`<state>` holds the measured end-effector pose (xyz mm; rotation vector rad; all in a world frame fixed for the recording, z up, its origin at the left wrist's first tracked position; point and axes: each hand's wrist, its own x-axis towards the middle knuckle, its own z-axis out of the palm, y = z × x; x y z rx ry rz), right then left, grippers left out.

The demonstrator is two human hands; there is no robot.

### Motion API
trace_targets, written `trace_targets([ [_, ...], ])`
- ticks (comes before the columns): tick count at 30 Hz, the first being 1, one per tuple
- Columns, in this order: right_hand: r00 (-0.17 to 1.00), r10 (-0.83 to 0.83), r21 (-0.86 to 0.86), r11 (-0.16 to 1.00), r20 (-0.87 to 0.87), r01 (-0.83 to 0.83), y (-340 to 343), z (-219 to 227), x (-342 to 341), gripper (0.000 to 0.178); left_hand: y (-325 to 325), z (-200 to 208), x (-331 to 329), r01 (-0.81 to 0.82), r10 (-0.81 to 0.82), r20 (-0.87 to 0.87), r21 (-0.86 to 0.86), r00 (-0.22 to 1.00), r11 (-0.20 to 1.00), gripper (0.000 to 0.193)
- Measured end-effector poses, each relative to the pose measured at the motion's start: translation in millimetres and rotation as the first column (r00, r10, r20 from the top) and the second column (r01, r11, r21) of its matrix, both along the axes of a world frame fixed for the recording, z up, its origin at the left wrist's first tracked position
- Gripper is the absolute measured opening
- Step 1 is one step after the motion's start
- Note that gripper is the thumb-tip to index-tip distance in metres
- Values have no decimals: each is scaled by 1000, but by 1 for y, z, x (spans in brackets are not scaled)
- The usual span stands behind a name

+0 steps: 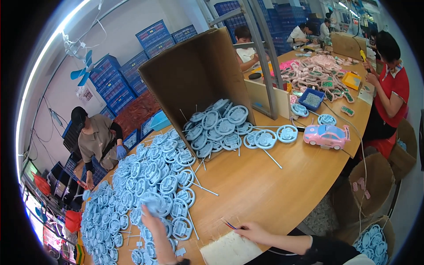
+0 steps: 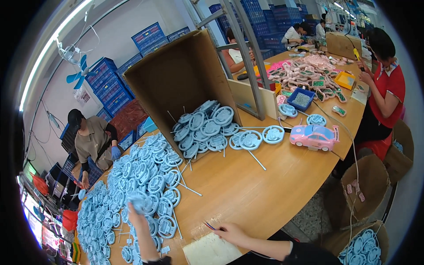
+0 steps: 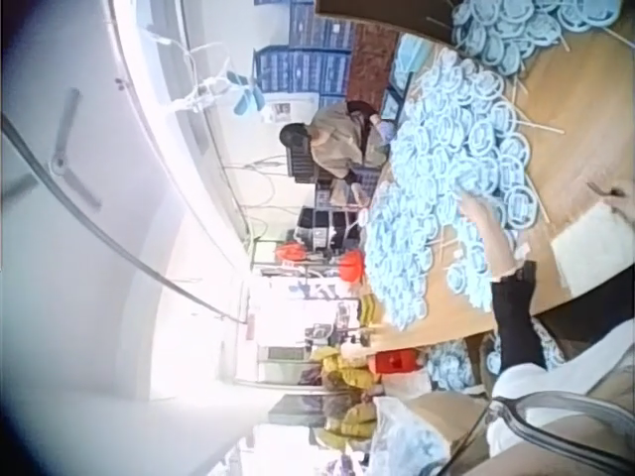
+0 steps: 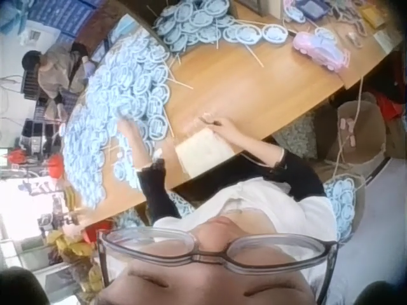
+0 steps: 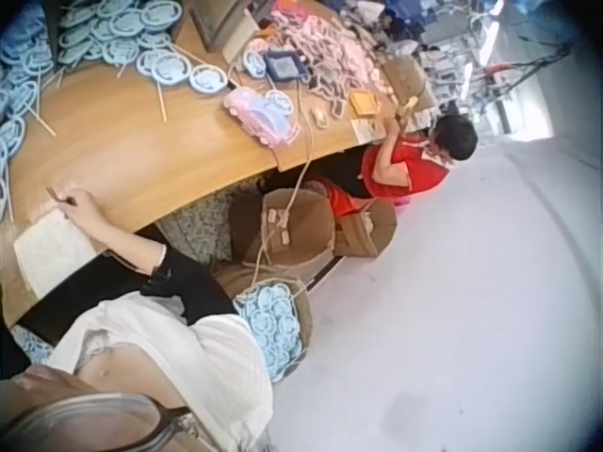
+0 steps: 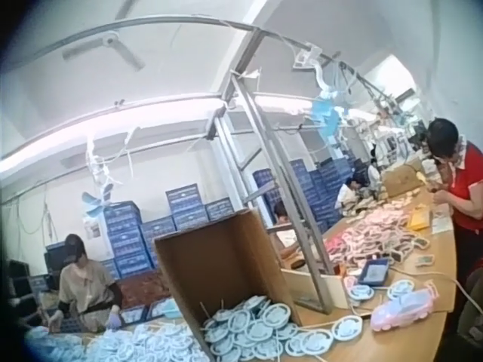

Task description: The recorder is assembling blue plastic toy components at a workbench in a manufacturing facility.

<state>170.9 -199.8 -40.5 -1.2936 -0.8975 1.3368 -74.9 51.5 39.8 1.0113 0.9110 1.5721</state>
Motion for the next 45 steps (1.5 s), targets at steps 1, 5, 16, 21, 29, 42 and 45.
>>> trace_targets([
  [1,995,-85,54,995,61,82,11,9,-11,24,16,13,-9,-63,64,73,-9,995,998,45],
  [5,957,-287,182,940,-37,289,73,-20,-28,24,1,25,45,-278,330,-580,180,745,944,50],
  [16,611,-436,399,893,661,206,43,-21,131,33,-153,-37,159,884,1,-999,-39,-45,466,45],
  [21,41,-537,455,750,842,480,80,40,260,53,-124,-57,167,873,-44,-999,5,31,488,42],
  [29,186,-197,100,896,963,433,88,24,217,67,-106,-74,179,836,11,-991,118,133,536,45],
  [42,161,-200,117,901,966,417,158,29,336,75,-58,-39,281,729,201,-979,163,36,665,73],
  [45,134,133,-177,896,982,407,176,26,317,76,-45,-50,283,687,191,-981,168,42,707,74],
])
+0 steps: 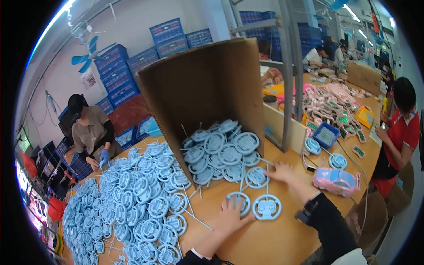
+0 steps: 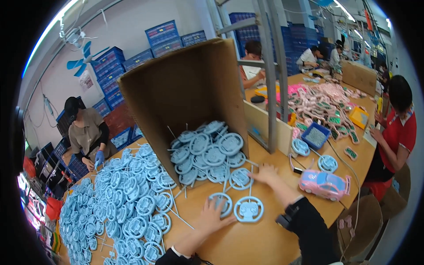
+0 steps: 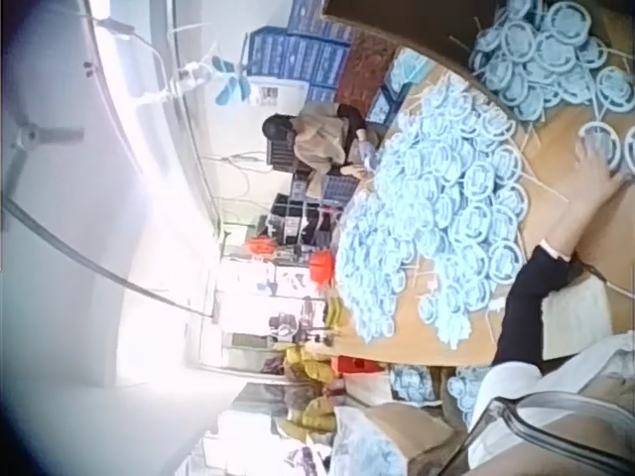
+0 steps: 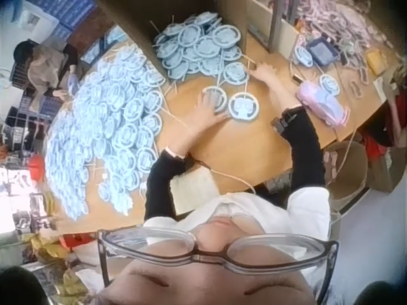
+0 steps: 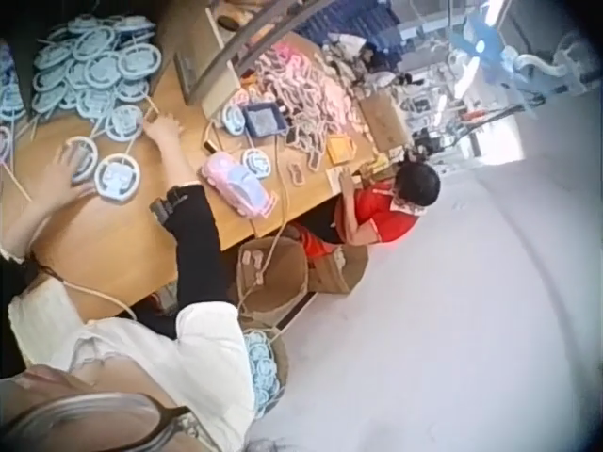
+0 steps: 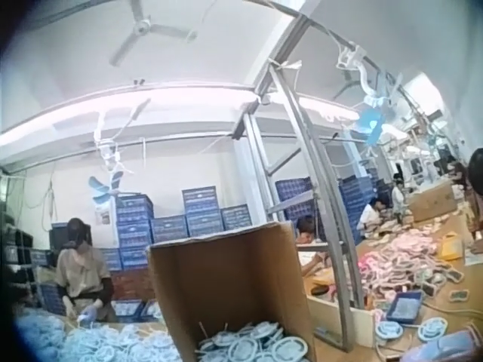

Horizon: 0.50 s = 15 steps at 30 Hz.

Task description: The recorder is assembling blue plastic toy components at a workbench in a manufacturing facility.

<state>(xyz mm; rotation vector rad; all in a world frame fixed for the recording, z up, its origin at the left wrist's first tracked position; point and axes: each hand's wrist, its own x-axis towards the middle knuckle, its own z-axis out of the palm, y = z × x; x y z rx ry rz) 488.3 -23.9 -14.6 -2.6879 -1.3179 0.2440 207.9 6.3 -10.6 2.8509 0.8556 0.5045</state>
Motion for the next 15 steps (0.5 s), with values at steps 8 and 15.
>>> trace_targets([
  [8,993,100,516,849,58,-116,-10,78,-14,70,8,13,-18,63,-57,111,-59,992,996,71],
  [15,490,-296,565,278,820,-777,94,342,-59,69,79,42,80,-28,25,27,113,999,993,97],
])
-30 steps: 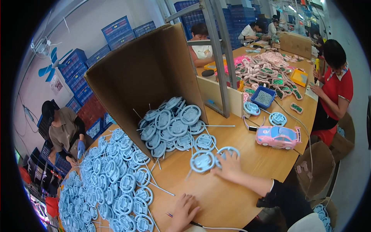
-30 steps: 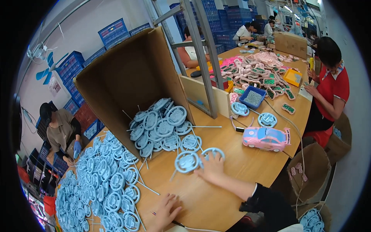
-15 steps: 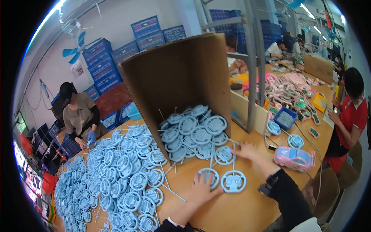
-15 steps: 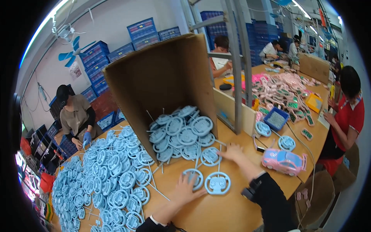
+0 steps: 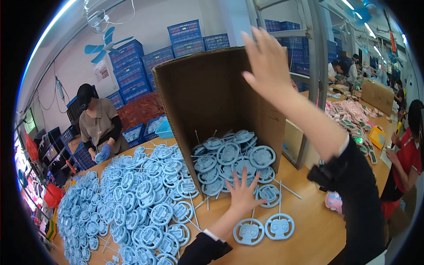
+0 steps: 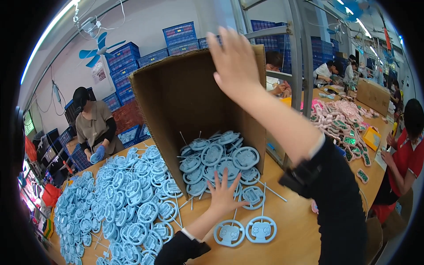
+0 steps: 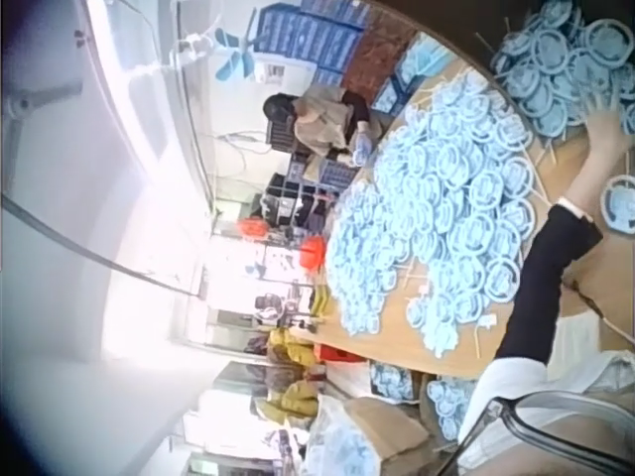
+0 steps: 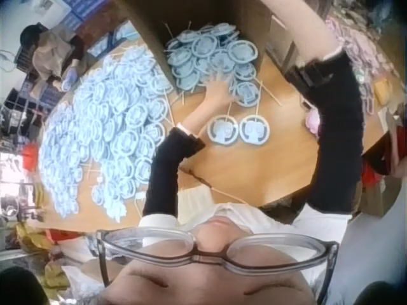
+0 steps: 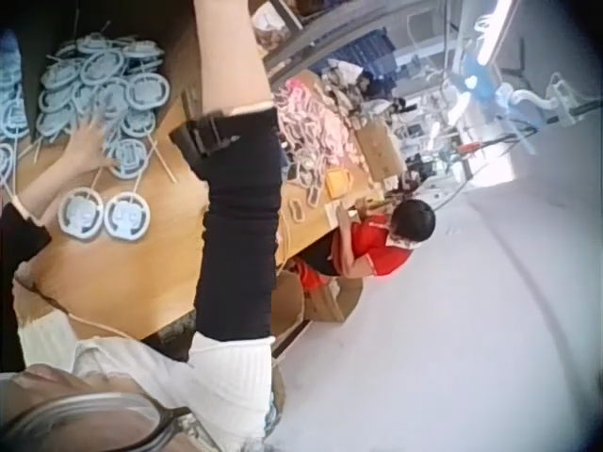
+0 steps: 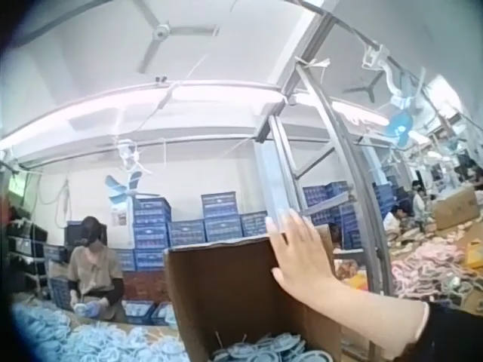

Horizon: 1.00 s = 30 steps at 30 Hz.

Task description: The recorder is assembling blue plastic toy components at a workbench in a manufacturing facility.

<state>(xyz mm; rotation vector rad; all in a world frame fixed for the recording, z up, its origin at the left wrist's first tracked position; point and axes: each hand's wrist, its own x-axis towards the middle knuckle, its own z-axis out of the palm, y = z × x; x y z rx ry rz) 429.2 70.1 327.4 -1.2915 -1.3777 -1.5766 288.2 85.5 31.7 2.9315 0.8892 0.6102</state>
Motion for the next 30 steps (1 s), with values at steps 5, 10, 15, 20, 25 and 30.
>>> trace_targets([
  [5,950,-289,-505,841,-119,193,50,59,2,17,24,-15,29,3,-3,14,15,1000,1000,99],
  [10,951,-83,-419,884,297,208,12,30,-2,5,40,-28,12,-37,37,-5,17,999,999,98],
  [15,922,-86,-133,980,378,146,-126,-12,-15,11,17,-36,9,1,-1,3,92,1000,996,94],
  [20,865,-325,-109,914,381,392,-207,-63,-43,22,-11,-18,-4,178,-147,142,-239,979,955,79],
  [25,891,-319,-197,898,322,392,-241,-86,-57,20,-23,-25,-14,144,-116,151,-189,982,971,74],
  [30,916,-307,-166,920,258,355,-241,-99,-69,21,-53,-56,-22,134,-106,154,-186,982,973,69],
])
